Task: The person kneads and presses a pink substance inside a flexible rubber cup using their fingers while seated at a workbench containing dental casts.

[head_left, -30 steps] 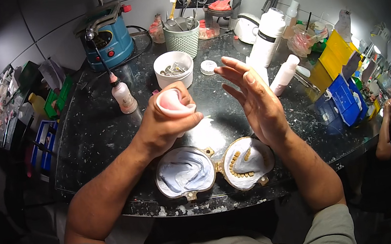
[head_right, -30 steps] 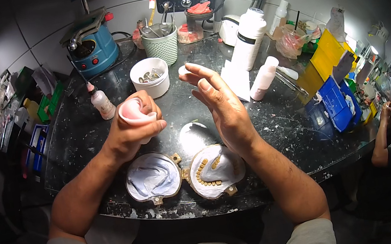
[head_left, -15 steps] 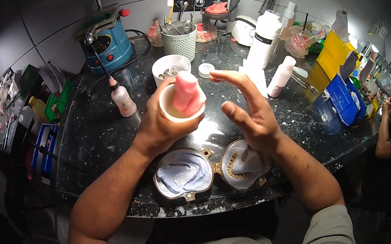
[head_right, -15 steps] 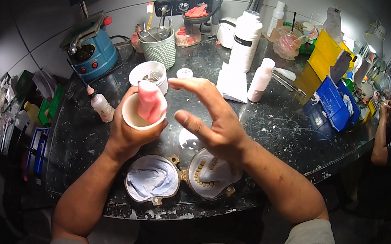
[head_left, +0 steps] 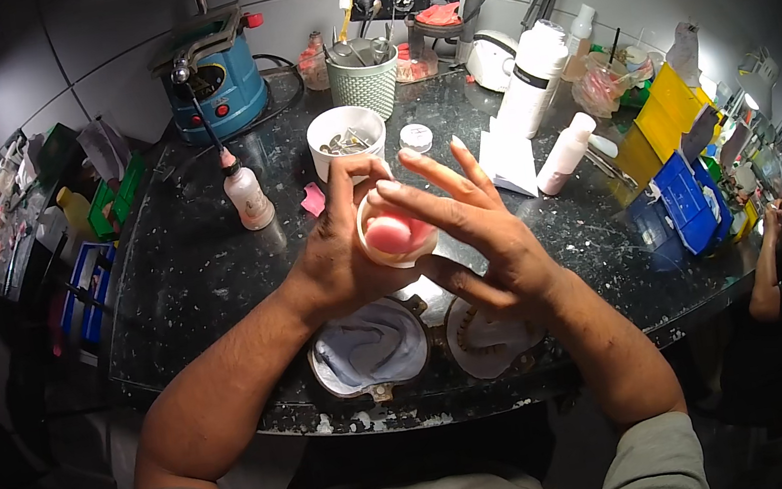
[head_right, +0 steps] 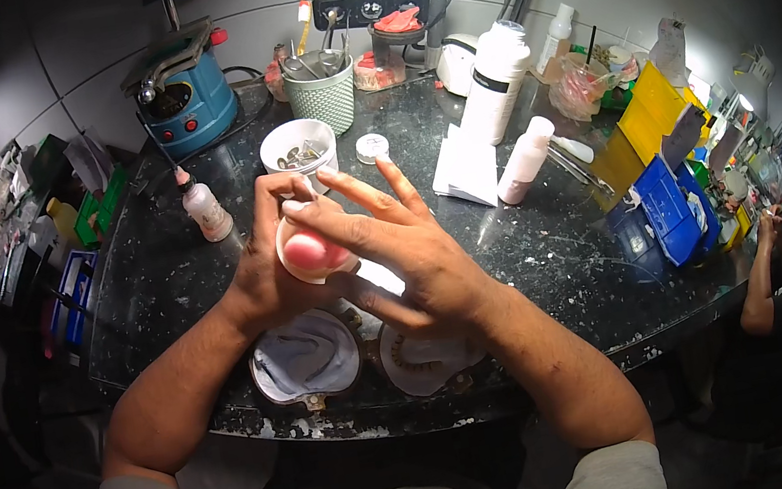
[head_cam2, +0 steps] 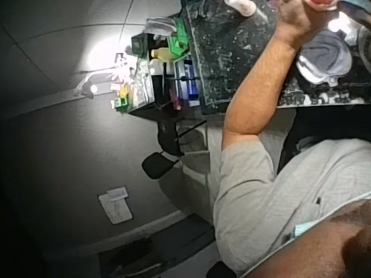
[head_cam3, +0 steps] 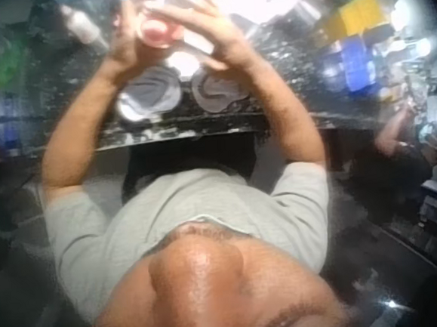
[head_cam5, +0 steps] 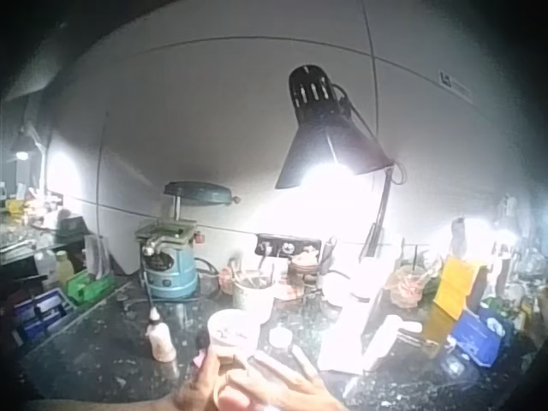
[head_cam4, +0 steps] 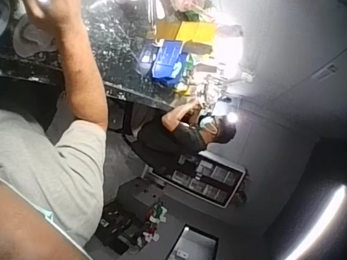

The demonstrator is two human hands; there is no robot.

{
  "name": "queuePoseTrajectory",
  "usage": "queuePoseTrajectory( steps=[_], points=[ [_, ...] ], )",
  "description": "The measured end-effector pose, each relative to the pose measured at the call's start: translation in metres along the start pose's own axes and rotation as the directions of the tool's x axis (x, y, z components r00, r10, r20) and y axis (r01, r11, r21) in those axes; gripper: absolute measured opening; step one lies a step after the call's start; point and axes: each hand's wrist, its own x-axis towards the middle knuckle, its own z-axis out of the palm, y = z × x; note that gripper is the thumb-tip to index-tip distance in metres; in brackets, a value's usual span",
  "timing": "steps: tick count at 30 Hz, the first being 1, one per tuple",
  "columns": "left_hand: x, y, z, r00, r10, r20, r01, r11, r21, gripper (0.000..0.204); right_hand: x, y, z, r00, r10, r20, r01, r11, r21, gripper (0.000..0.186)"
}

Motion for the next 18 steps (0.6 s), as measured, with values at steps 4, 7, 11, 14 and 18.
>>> queuePoseTrajectory(
  steps=[4, 7, 11, 14, 18],
  points=[
    [-0.002, -0.006, 0.0, 0.999, -0.05, -0.005, 0.05, 0.996, -0.067, 0.094, -0.002, 0.001, 0.0, 0.992, 0.006, -0.128, 0.023, 0.975, 0.22, 0.068],
    [-0.002, -0.012, 0.003, 0.999, -0.026, -0.039, 0.026, 1.0, -0.008, 0.099, -0.004, 0.006, 0.0, 0.971, 0.069, -0.229, 0.029, 0.915, 0.401, 0.071],
    [0.001, -0.009, 0.002, 0.993, 0.095, -0.064, -0.086, 0.987, 0.132, 0.097, -0.001, 0.005, 0.005, 0.941, 0.225, -0.251, -0.08, 0.872, 0.482, 0.063],
    [0.0, -0.006, 0.002, 0.994, 0.089, -0.067, -0.082, 0.992, 0.098, 0.094, -0.002, 0.008, 0.004, 0.949, 0.235, -0.212, -0.126, 0.895, 0.428, 0.058],
    [0.001, -0.005, 0.004, 0.996, 0.088, 0.007, -0.087, 0.991, -0.105, 0.09, 0.0, 0.008, 0.006, 0.926, 0.26, -0.272, -0.162, 0.927, 0.337, 0.051]
  ],
)
